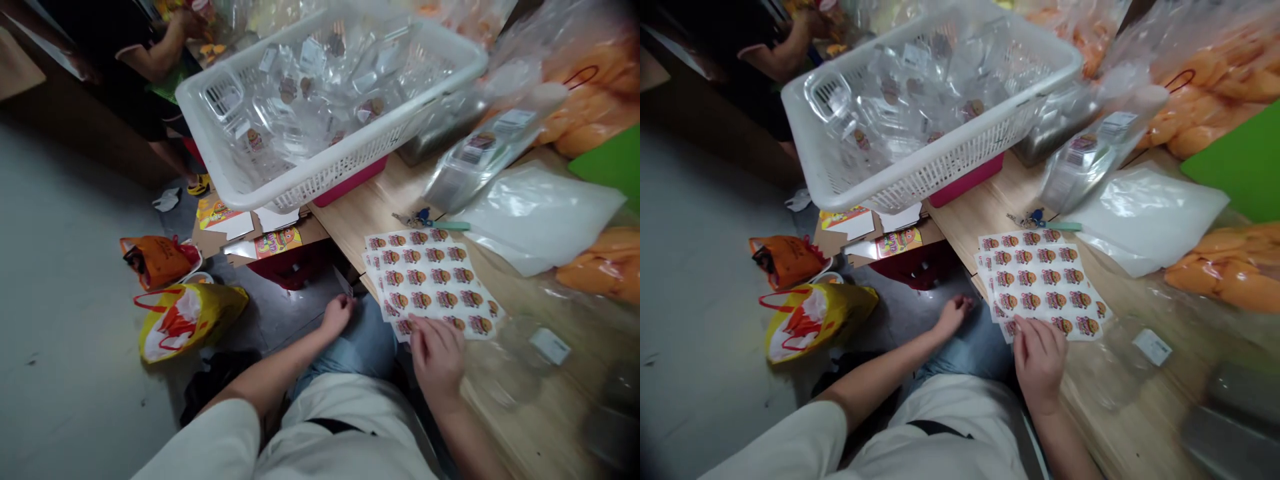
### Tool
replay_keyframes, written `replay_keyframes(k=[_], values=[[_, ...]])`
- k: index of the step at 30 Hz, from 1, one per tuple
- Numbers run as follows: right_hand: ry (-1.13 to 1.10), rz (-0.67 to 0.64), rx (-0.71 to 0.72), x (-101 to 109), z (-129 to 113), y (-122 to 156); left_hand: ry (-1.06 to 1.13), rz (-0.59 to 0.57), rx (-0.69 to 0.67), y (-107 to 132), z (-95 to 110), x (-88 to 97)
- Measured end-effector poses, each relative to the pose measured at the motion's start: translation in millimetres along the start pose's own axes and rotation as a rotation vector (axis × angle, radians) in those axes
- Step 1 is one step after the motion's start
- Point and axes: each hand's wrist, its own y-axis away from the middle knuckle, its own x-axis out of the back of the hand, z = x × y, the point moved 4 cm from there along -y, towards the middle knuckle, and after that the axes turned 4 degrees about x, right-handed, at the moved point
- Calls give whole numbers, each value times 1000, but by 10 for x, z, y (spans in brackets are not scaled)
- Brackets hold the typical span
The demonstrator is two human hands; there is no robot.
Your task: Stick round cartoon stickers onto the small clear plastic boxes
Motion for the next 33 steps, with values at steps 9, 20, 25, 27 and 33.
replay_keyframes(k=[9,20,25,27,33], values=[[-36,-165,25,92,-327,25,461,-471,-35,830,578,-159],[-240,-78,-268,163,-199,127,433,-498,-145,879,711,-304],[-260,-25,-242,173,-197,160,14,-193,-543,1006,895,-249],[-281,-17,-300,185,-156,163,-127,-136,-633,1052,949,-249],[-180,-16,-207,216,-137,103,-165,-119,-659,1021,987,-299]])
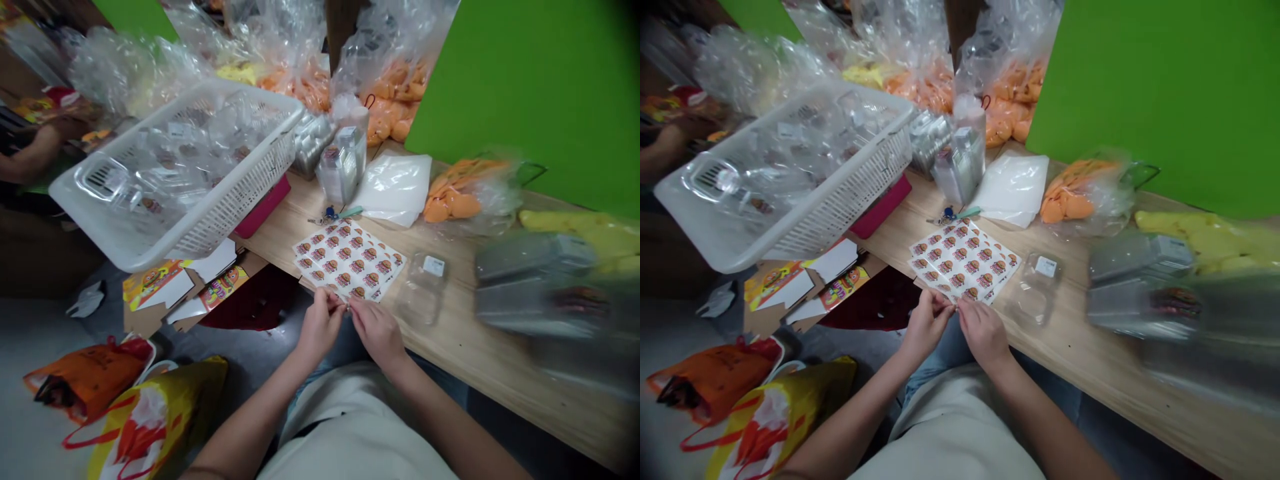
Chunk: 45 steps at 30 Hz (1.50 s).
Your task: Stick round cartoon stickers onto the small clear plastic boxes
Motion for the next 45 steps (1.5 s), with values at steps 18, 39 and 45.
replay_keyframes(k=[18,39,45], values=[[-474,3,-507,-131,405,-171,-35,19,33,-86,-199,51],[-489,277,-725,1016,821,555,212,-424,-42,-45,476,-928],[-591,420,-866,927,1209,523,-176,-357,-561,-298,458,-1142]])
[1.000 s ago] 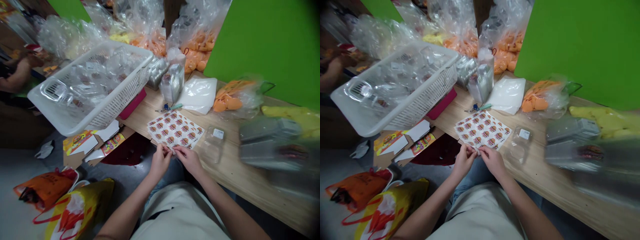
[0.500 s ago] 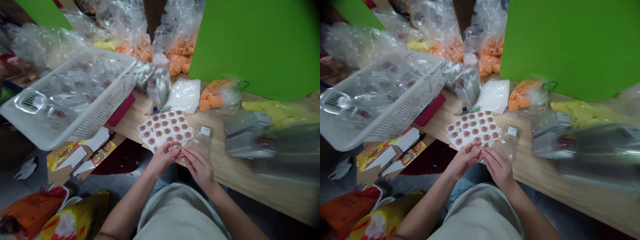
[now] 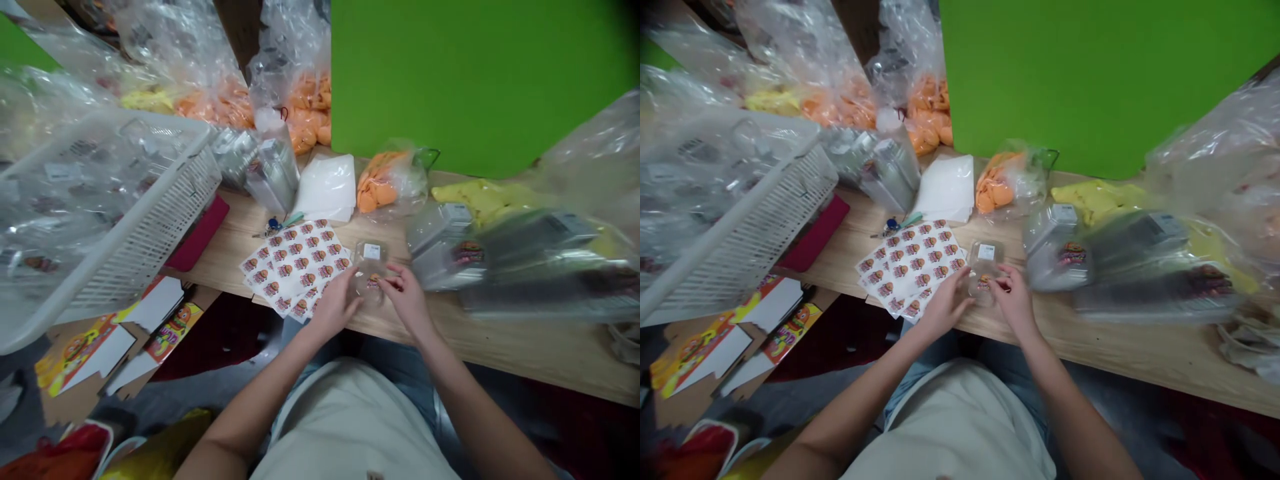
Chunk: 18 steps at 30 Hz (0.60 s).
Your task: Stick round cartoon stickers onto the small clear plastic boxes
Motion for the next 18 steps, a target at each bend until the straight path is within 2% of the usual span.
replay_keyframes(k=[3,7,11,18], values=[[17,-30,-7,-91,11,-13,-45,-66,-21,-60,-128,-76],[92,-39,30,-126,-10,19,-62,-62,-25,-38,-205,-105],[161,-14,41,-111,20,38,-98,-41,-42,-25,-200,-96],[360,8,136,-138,25,86,-227,-72,-164,-27,-111,-96]])
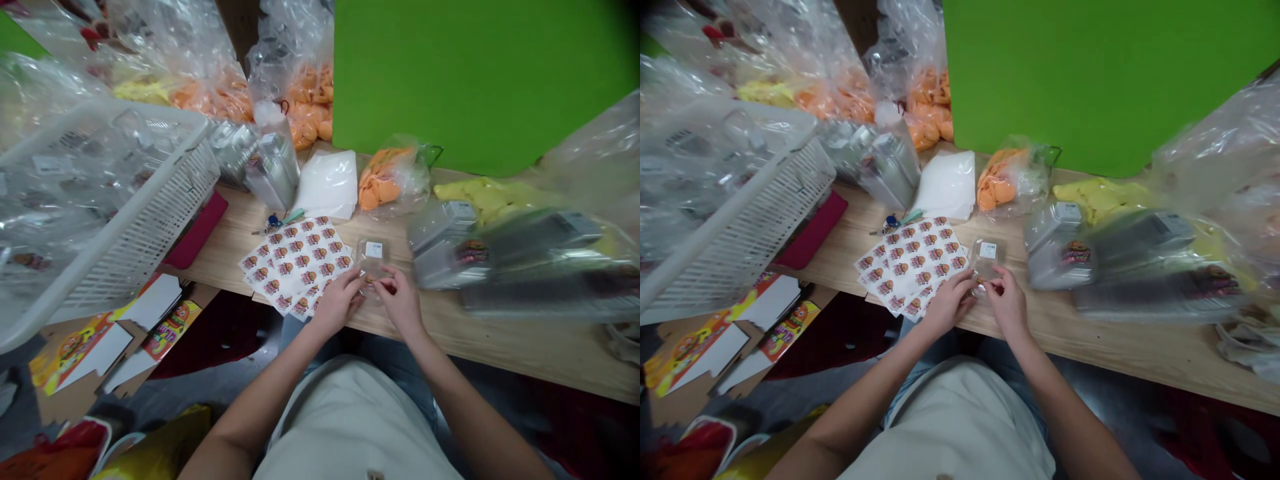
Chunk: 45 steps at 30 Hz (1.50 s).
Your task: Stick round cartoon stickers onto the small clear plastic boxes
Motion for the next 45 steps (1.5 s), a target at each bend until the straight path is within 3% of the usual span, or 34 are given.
replay_keyframes(k=[6,9,11,15,18,20,23,26,29,31,33,35,37,40,41,43,45], values=[[488,123,265,126,-209,141,-112,-19,16,33,19,-4],[408,136,238,200,-175,148,-21,1,14,54,39,11],[226,159,152,259,-132,105,95,93,112,65,12,55],[-77,196,41,334,-161,11,481,291,509,126,-80,114],[-202,143,14,303,-255,24,960,258,780,176,-18,46],[-265,82,-28,250,-309,77,1292,185,857,175,95,4],[-252,-41,-11,175,-427,163,1584,105,838,121,219,32],[8,-70,158,205,-636,209,1566,106,843,76,191,140],[291,-53,394,291,-889,242,1547,20,817,51,171,266],[364,5,485,365,-1002,262,1573,-30,793,56,182,348],[354,148,470,442,-1030,274,1588,-34,779,76,195,422],[220,252,363,452,-967,278,1580,-19,768,102,207,473],[-10,194,219,329,-860,265,1570,-7,762,125,217,496],[-287,-37,31,52,-765,246,1582,-7,736,144,229,493],[-322,-61,-8,14,-760,244,1590,-9,727,147,230,489],[-280,48,12,88,-797,247,1594,3,715,155,233,488],[-73,173,196,271,-918,293,1572,6,716,161,260,490]])
